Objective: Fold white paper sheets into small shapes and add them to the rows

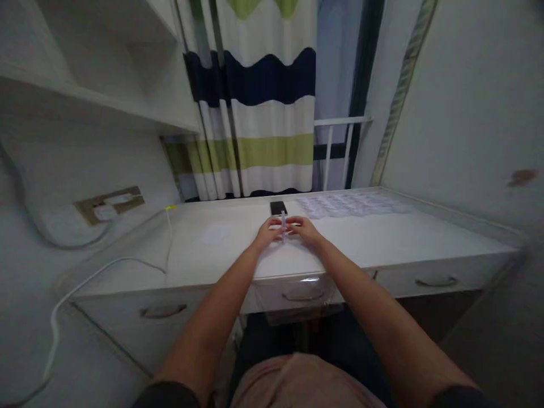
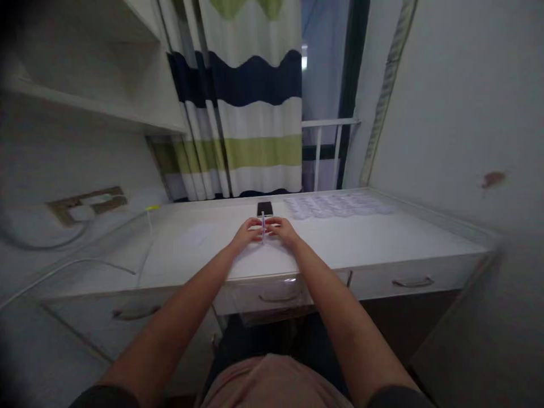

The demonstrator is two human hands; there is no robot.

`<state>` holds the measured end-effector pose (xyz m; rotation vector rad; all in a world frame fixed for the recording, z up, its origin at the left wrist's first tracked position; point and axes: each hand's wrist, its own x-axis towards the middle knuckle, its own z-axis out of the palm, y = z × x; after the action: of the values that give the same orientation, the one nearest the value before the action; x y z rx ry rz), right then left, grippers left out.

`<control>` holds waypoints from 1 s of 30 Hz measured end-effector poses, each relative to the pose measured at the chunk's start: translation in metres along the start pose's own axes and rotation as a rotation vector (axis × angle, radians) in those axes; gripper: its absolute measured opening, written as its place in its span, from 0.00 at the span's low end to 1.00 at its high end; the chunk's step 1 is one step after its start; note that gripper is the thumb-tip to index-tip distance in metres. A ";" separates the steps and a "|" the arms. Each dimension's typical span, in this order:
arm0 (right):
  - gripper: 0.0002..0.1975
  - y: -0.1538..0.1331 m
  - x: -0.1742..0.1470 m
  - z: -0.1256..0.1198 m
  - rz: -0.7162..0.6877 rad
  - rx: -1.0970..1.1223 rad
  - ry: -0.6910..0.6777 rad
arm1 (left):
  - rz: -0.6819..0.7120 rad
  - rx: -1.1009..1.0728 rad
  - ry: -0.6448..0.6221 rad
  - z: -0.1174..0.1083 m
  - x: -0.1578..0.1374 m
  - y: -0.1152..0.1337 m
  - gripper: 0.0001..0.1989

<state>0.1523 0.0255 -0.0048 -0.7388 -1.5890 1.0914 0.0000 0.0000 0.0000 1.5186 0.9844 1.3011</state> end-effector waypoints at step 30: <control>0.10 0.003 0.000 0.002 -0.204 -0.386 0.106 | -0.005 -0.174 0.054 0.005 0.005 0.005 0.08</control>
<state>0.1499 0.0259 -0.0074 -0.8493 -1.7613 0.5944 0.0058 0.0026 0.0056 1.3537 0.8837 1.3926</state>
